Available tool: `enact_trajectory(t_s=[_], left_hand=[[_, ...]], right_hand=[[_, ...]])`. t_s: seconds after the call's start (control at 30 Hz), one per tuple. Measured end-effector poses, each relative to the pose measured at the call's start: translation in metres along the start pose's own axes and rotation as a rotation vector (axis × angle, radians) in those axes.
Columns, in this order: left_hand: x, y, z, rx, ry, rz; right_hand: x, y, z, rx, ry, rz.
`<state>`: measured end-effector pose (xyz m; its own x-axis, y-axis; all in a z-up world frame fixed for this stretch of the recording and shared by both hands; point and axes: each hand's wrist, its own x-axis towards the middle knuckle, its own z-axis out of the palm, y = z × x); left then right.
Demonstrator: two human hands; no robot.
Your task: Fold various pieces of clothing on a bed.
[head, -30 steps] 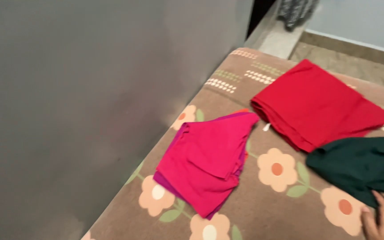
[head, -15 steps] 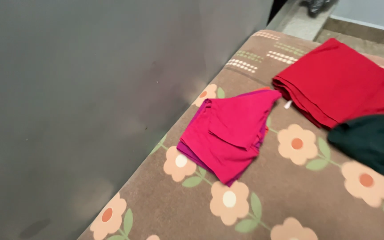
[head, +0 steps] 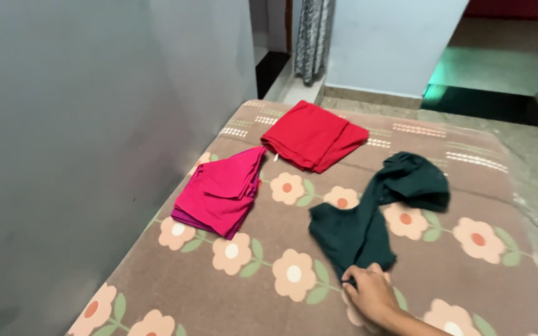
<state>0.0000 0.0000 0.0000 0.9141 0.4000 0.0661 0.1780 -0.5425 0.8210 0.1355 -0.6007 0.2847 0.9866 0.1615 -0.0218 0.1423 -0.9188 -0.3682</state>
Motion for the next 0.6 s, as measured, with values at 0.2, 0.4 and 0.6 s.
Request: enact_trajectory(t_s=[0.2,0.4,0.6], left_hand=[[0.01,0.256,0.028,-0.015,-0.012,0.036],[-0.102,0.534,0.118,-0.375,-0.324,0.412],[-0.108,0.551,0.139,-0.434,0.009,0.207]], right_hand=[[-0.028,-0.053,-0.099,0.381,-0.048,-0.241],[-0.049,-0.07,-0.116,1.068,-0.312,-0.153],[-0.047,-0.042,-0.136,0.909,-0.138,-0.407]])
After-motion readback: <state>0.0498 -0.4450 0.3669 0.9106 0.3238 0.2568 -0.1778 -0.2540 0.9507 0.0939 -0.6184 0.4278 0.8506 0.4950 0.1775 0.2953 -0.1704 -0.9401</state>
